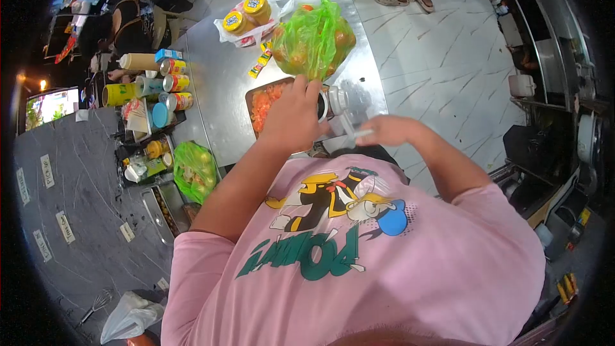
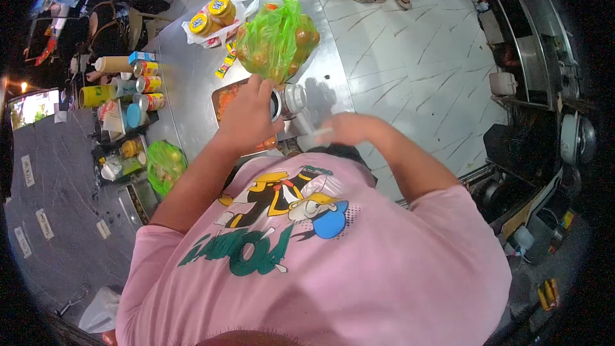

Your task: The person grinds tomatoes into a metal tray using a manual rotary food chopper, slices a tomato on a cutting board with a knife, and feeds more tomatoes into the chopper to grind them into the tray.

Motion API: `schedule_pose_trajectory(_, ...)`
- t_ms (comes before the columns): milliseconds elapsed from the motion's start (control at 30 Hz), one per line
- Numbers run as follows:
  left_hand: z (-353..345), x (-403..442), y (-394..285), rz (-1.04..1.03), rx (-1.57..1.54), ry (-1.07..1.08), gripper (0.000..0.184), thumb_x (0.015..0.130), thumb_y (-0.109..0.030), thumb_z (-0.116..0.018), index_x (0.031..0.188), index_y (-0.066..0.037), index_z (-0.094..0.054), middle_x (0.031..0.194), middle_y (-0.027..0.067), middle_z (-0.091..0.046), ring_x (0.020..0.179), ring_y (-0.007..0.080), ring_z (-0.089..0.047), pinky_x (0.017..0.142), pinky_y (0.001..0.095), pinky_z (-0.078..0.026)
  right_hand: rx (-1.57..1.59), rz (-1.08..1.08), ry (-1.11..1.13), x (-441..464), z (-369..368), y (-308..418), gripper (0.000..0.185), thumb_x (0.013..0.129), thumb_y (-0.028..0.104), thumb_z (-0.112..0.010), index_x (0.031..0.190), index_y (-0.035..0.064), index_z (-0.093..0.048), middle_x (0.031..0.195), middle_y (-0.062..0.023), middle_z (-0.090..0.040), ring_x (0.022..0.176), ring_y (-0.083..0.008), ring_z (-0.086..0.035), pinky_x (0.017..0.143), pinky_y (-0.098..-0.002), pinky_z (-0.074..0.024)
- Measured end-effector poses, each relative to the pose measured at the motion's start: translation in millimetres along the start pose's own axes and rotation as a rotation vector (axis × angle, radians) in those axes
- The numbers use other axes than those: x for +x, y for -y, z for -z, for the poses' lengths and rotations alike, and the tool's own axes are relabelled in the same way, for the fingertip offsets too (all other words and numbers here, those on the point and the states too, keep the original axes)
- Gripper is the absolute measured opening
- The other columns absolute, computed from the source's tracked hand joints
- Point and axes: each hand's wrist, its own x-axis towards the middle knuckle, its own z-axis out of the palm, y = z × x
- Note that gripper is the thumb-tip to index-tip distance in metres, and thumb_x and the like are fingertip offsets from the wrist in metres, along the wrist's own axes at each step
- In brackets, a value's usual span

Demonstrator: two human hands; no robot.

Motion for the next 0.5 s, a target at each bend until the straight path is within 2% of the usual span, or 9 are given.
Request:
schedule_pose_trajectory(33, -1.0, 0.4, 0.9, 0.002, -0.006, -0.005, 0.075, 0.080, -0.022, -0.089, 0.143, -0.001, -0.054, 0.133, 0.0221, -0.055, 0.124, 0.0450, -0.063, 0.102, 0.0534, -0.056, -0.008, -0.002, -0.002, -13.3, 4.9, 19.3, 0.073, 0.101, 0.074, -0.062, 0.127, 0.0077, -0.074, 0.125, -0.0251, -0.076, 0.118, -0.0428, -0.072, 0.101, -0.0528, -0.0554)
schedule_pose_trajectory(100, 0.4, 0.8, -0.4, -0.004, -0.013, -0.008, 0.075, 0.080, -0.022, -0.089, 0.143, -0.001, -0.054, 0.133, 0.0220, -0.055, 0.124, 0.0452, -0.063, 0.103, 0.0530, -0.056, -0.048, 0.142, 0.010, -44.9, 30.5, 79.8, 0.069, 0.101, 0.070, -0.066, 0.127, 0.0063, -0.073, 0.124, -0.0258, -0.076, 0.117, -0.0427, -0.073, 0.100, -0.0520, -0.0559)
schedule_pose_trajectory(167, 3.3, -1.4, -2.4, -0.019, -0.011, -0.003, 0.076, 0.079, -0.021, -0.090, 0.143, -0.001, -0.054, 0.133, 0.0221, -0.055, 0.125, 0.0450, -0.062, 0.103, 0.0524, -0.055, -0.032, 0.178, -0.343, -49.9, 55.4, 103.9, 0.058, 0.101, 0.060, -0.074, 0.125, 0.0077, -0.074, 0.114, -0.0228, -0.076, 0.109, -0.0414, -0.072, 0.096, -0.0474, -0.0568)
schedule_pose_trajectory(233, 2.3, 0.5, -2.9, -0.024, -0.004, -0.008, 0.077, 0.079, -0.021, -0.091, 0.143, -0.001, -0.054, 0.132, 0.0221, -0.055, 0.124, 0.0450, -0.063, 0.103, 0.0522, -0.056, -0.075, 0.220, -0.550, -32.0, 96.7, 114.4, 0.050, 0.101, 0.056, -0.075, 0.117, 0.0079, -0.074, 0.110, -0.0202, -0.076, 0.105, -0.0399, -0.072, 0.094, -0.0475, -0.0567)
schedule_pose_trajectory(333, -3.4, 0.5, 0.4, -0.032, -0.005, -0.036, 0.076, 0.078, -0.021, -0.091, 0.143, -0.001, -0.055, 0.131, 0.0221, -0.056, 0.123, 0.0448, -0.064, 0.103, 0.0521, -0.056, 0.094, 0.101, -0.625, 50.0, 137.1, 50.1, 0.054, 0.101, 0.055, -0.077, 0.123, 0.0060, -0.074, 0.115, -0.0222, -0.077, 0.107, -0.0382, -0.074, 0.094, -0.0475, -0.0570)
schedule_pose_trajectory(400, -3.8, -0.1, 0.0, -0.045, -0.010, -0.062, 0.075, 0.079, -0.021, -0.091, 0.141, -0.001, -0.056, 0.130, 0.0221, -0.057, 0.122, 0.0448, -0.064, 0.102, 0.0521, -0.057, -0.146, 0.052, -0.540, 86.8, 131.2, -13.5, 0.069, 0.096, 0.065, -0.078, 0.134, 0.0082, -0.075, 0.122, -0.0222, -0.078, 0.112, -0.0354, -0.075, 0.100, -0.0496, -0.0582)
schedule_pose_trajectory(467, 3.1, 3.2, -3.1, -0.027, 0.027, -0.007, 0.072, 0.077, -0.022, -0.092, 0.138, -0.002, -0.058, 0.129, 0.0214, -0.058, 0.121, 0.0446, -0.066, 0.099, 0.0518, -0.058, -0.122, 0.042, -0.472, 100.3, 84.5, -66.1, 0.063, 0.099, 0.065, -0.074, 0.127, 0.0091, -0.078, 0.111, -0.0199, -0.078, 0.104, -0.0297, -0.073, 0.096, -0.0475, -0.0582)
schedule_pose_trajectory(500, 13.1, 3.7, -5.8, -0.021, 0.026, -0.022, 0.072, 0.077, -0.022, -0.092, 0.138, -0.002, -0.058, 0.129, 0.0214, -0.058, 0.121, 0.0446, -0.066, 0.099, 0.0518, -0.058, 0.068, -0.054, -0.424, 76.1, 75.2, -43.7, 0.060, 0.099, 0.064, -0.074, 0.122, 0.0089, -0.079, 0.106, -0.0180, -0.078, 0.101, -0.0271, -0.072, 0.094, -0.0458, -0.0578)
